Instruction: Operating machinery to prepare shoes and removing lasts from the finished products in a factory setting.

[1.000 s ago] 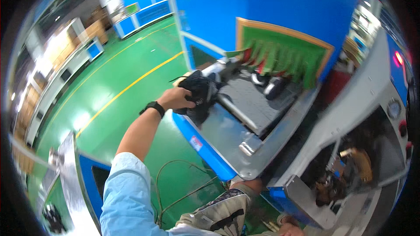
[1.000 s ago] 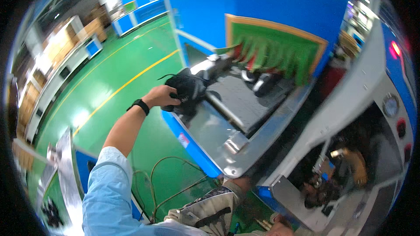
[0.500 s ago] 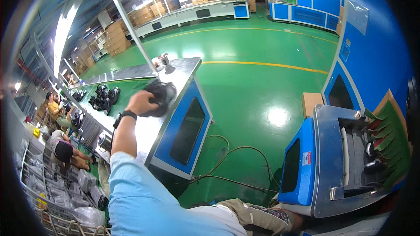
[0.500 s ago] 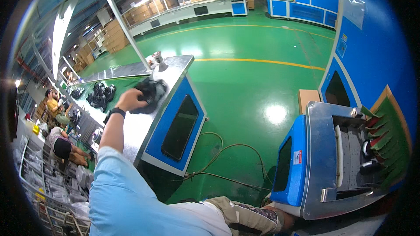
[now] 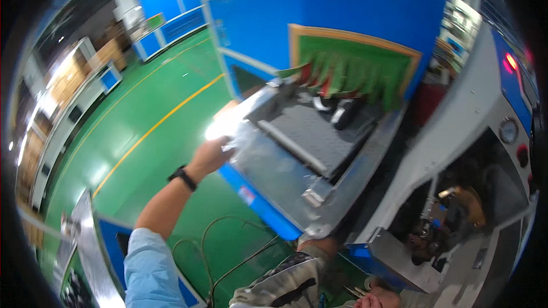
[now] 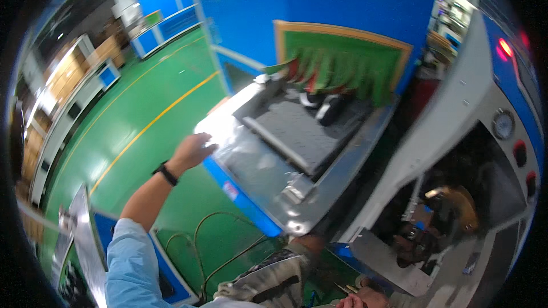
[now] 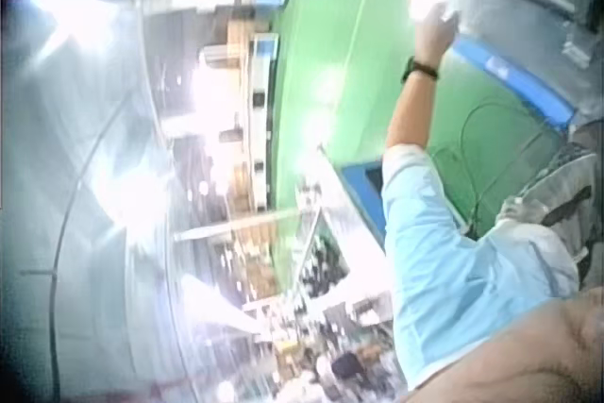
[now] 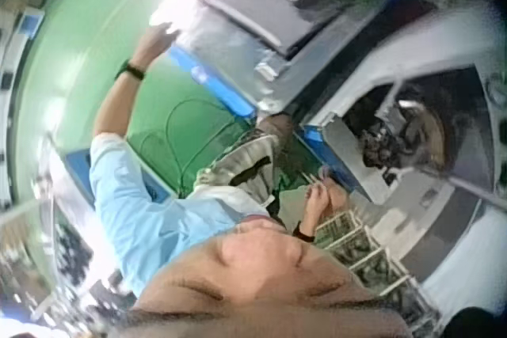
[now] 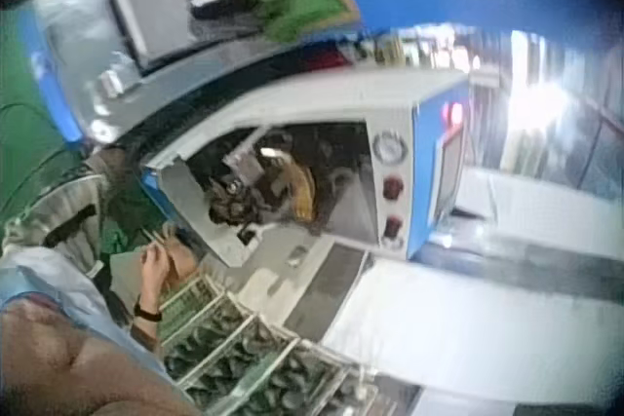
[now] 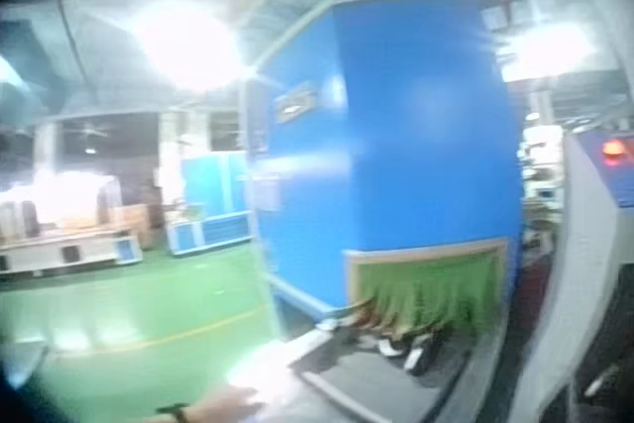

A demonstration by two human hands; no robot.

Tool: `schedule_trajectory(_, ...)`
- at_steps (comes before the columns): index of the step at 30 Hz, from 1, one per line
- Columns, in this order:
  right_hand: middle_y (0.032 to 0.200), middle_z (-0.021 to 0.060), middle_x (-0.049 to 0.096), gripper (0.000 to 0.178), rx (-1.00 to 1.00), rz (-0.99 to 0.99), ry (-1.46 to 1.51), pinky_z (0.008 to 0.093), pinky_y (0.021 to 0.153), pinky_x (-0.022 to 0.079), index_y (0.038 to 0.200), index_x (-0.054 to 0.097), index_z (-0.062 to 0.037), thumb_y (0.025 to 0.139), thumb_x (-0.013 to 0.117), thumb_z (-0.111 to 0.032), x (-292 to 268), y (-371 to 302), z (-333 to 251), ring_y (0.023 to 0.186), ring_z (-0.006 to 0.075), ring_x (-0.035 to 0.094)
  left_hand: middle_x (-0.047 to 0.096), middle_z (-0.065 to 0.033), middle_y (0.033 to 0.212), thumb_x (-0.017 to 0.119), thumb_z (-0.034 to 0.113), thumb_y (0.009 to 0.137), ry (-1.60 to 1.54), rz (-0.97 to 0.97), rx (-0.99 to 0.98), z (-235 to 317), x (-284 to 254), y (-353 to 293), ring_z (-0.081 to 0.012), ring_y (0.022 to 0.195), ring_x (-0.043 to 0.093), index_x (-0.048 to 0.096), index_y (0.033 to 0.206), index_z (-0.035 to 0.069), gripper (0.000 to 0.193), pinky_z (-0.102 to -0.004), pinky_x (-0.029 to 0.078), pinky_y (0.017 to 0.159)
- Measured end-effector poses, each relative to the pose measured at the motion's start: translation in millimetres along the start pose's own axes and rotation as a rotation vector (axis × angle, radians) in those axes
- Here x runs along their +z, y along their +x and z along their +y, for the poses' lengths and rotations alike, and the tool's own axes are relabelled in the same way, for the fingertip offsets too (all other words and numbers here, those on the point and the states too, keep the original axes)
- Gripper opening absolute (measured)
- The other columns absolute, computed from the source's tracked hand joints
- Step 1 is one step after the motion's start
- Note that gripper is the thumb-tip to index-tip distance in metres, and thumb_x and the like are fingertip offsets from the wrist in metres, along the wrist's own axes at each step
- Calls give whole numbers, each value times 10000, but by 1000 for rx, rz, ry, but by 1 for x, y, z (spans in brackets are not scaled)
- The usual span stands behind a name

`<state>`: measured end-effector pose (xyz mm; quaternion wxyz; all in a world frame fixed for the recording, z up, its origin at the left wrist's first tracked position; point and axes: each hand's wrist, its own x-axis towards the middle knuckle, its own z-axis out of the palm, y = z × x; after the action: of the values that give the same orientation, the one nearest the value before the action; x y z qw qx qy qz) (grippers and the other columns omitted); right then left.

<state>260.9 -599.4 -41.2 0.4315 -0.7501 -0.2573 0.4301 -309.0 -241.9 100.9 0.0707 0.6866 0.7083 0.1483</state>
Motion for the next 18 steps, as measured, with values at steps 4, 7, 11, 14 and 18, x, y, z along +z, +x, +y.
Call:
schedule_trajectory(4,811,79,623,273,-14,84,-10,337,634,489,1198,659,-29,1038,556,-224,-39,-16,51,640,169,519,686,-279,1210,731,550,866,-321,-132,147,194,124,166,-416,1129,664,421,1471,-40,900,-452,515,981)
schedule_trajectory(7,882,132,640,310,-130,73,85,391,712,519,1245,656,-36,1048,566,-258,-61,-15,92,725,214,566,643,-340,1260,769,624,793,-410,-90,-22,264,196,235,-449,1220,614,315,1530,-66,1107,-451,487,1030)
schedule_trajectory(11,964,169,667,593,-569,178,-525,378,706,513,1152,673,-7,992,525,-558,-49,-16,45,787,273,612,740,-224,1026,751,495,849,-372,75,7,285,213,230,-427,996,698,490,1430,6,803,-482,544,877)
schedule_trajectory(14,1011,175,677,495,-404,83,-523,402,746,521,1216,655,-24,1019,538,-463,-20,-16,12,826,287,625,749,-201,962,753,477,845,-368,68,105,250,176,219,-397,963,717,555,1380,16,734,-481,547,844)
schedule_trajectory(18,1137,185,690,384,-71,-116,-397,451,825,534,1348,615,-70,1075,533,-328,-12,-7,-22,924,334,650,752,-197,1004,741,451,846,-524,-145,25,268,77,92,-322,933,729,597,1343,-26,704,-423,551,848)
